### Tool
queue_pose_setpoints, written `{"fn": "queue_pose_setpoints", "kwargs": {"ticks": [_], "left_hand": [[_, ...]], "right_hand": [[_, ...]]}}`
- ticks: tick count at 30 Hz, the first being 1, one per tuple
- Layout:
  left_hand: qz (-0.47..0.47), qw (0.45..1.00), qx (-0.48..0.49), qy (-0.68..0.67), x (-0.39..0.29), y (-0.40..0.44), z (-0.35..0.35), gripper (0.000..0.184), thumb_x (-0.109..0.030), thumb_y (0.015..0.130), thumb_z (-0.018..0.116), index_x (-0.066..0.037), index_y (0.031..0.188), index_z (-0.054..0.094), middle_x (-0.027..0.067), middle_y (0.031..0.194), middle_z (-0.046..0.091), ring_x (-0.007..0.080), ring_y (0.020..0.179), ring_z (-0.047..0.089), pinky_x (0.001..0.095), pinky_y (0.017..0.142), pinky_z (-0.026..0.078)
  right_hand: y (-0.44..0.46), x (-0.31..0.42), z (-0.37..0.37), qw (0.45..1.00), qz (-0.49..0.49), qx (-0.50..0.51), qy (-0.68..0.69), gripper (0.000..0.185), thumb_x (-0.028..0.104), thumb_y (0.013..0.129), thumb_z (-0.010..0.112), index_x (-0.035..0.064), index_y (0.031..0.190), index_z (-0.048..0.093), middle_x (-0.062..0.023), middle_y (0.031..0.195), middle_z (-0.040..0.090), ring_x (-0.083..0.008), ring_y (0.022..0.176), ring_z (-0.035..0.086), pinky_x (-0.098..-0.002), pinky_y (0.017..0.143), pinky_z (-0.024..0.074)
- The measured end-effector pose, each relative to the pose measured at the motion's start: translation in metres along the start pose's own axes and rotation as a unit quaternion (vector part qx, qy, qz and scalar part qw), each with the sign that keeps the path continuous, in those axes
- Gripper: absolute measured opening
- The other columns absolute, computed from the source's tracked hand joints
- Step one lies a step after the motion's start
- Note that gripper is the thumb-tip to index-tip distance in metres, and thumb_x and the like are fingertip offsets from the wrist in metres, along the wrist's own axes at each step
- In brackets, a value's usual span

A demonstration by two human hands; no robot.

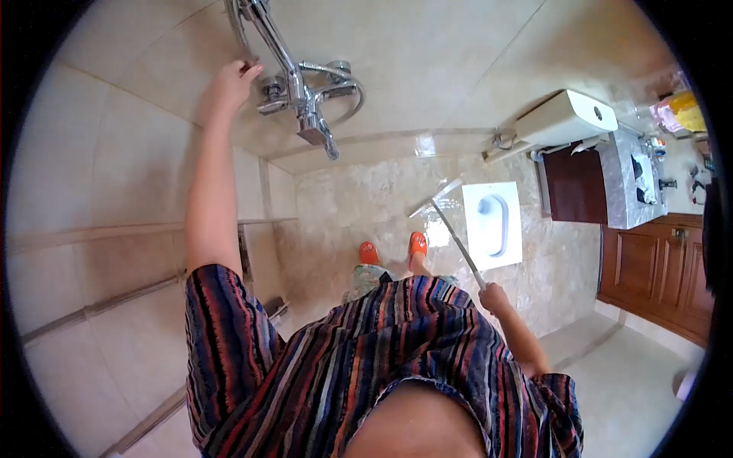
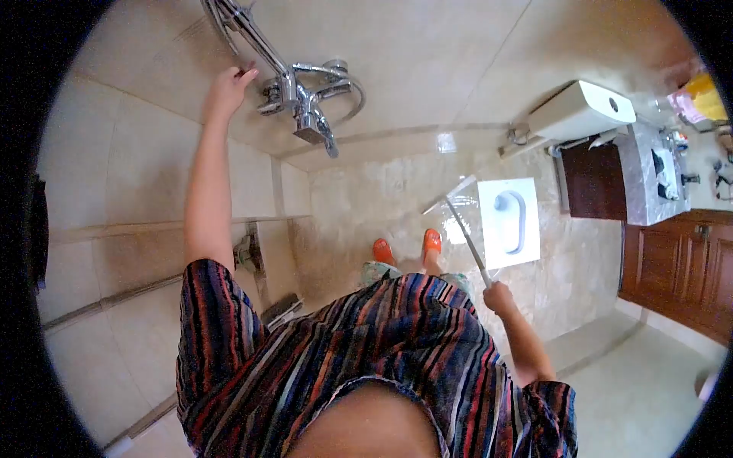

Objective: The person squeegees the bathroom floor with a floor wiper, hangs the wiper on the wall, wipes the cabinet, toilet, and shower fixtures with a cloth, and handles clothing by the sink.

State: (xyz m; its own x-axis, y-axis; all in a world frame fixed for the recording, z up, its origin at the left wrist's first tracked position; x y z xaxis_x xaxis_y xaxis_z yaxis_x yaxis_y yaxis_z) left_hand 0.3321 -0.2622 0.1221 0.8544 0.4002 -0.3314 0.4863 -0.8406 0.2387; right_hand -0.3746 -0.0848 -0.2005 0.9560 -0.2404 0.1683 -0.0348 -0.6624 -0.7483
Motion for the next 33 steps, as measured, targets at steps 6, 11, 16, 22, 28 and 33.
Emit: {"fn": "queue_pose_setpoints", "kwargs": {"ticks": [6, 11, 16, 22, 28, 33], "left_hand": [[0.044, 0.99, -0.061, -0.121, 0.013, -0.017, 0.022, 0.037, -0.039, 0.076, 0.063, -0.003, 0.087, 0.062, 0.0113, 0.083, 0.061, 0.0285, 0.075, 0.059, 0.0365, 0.068, 0.046], [0.069, 0.982, -0.113, -0.133, 0.043, -0.062, 0.041, 0.059, -0.032, 0.077, 0.065, -0.003, 0.123, 0.044, 0.0167, 0.109, 0.054, 0.0275, 0.1, 0.053, 0.0357, 0.085, 0.041], [0.0, 0.987, 0.041, -0.156, 0.063, -0.221, 0.093, 0.061, -0.028, 0.079, 0.063, -0.001, 0.128, 0.038, 0.0193, 0.12, 0.05, 0.0287, 0.11, 0.049, 0.0357, 0.093, 0.037], [-0.263, 0.898, 0.347, -0.065, 0.175, -0.571, 0.237, 0.042, -0.033, 0.082, 0.055, -0.001, 0.109, 0.051, 0.0192, 0.107, 0.055, 0.0336, 0.097, 0.053, 0.0394, 0.085, 0.041], [-0.221, 0.778, 0.588, -0.011, 0.194, -0.926, 0.309, 0.038, -0.033, 0.083, 0.05, -0.001, 0.101, 0.056, 0.0211, 0.098, 0.059, 0.0349, 0.093, 0.055, 0.0432, 0.081, 0.043], [-0.015, 0.847, 0.523, 0.09, 0.109, -0.879, 0.36, 0.034, -0.036, 0.085, 0.045, -0.008, 0.094, 0.062, 0.0153, 0.102, 0.06, 0.0291, 0.093, 0.057, 0.039, 0.076, 0.046]], "right_hand": [[-0.002, 0.099, 0.018, 0.942, -0.199, 0.01, -0.271, 0.037, 0.017, 0.081, 0.043, -0.0022, 0.112, 0.045, -0.0211, 0.075, 0.062, -0.0362, 0.069, 0.061, -0.045, 0.063, 0.0497], [0.008, 0.253, 0.064, 0.88, -0.352, 0.036, -0.318, 0.044, 0.016, 0.079, 0.049, 0.0174, 0.123, 0.043, -0.0134, 0.075, 0.062, -0.0306, 0.069, 0.062, -0.0418, 0.058, 0.0487], [0.048, 0.344, 0.151, 0.866, -0.375, 0.063, -0.323, 0.041, 0.017, 0.085, 0.041, 0.0206, 0.126, 0.042, -0.0142, 0.092, 0.061, -0.0302, 0.087, 0.061, -0.0413, 0.07, 0.0487], [0.135, 0.206, 0.085, 0.893, -0.287, 0.062, -0.341, 0.053, 0.013, 0.082, 0.045, 0.0337, 0.13, 0.036, -0.012, 0.099, 0.06, -0.0273, 0.092, 0.059, -0.0399, 0.073, 0.0483], [0.104, -0.034, -0.016, 0.929, -0.117, 0.076, -0.344, 0.058, 0.013, 0.083, 0.045, 0.0344, 0.134, 0.027, -0.0135, 0.103, 0.059, -0.03, 0.095, 0.058, -0.0412, 0.079, 0.0469], [0.067, -0.209, -0.041, 0.953, -0.061, 0.05, -0.291, 0.053, 0.021, 0.086, 0.045, 0.034, 0.134, 0.028, -0.0184, 0.101, 0.059, -0.0348, 0.094, 0.057, -0.0438, 0.081, 0.045]]}}
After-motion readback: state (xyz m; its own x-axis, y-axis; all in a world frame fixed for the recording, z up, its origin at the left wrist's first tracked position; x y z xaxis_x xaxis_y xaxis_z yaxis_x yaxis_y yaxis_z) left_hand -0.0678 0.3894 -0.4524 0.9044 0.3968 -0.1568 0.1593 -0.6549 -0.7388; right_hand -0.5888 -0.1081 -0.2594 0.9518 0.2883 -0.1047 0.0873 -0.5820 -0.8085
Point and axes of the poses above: each hand's wrist, its own y-axis towards the middle knuckle, its own z-axis out of the palm, x = y × z, the point moved 10 cm from there along y, towards the middle knuckle
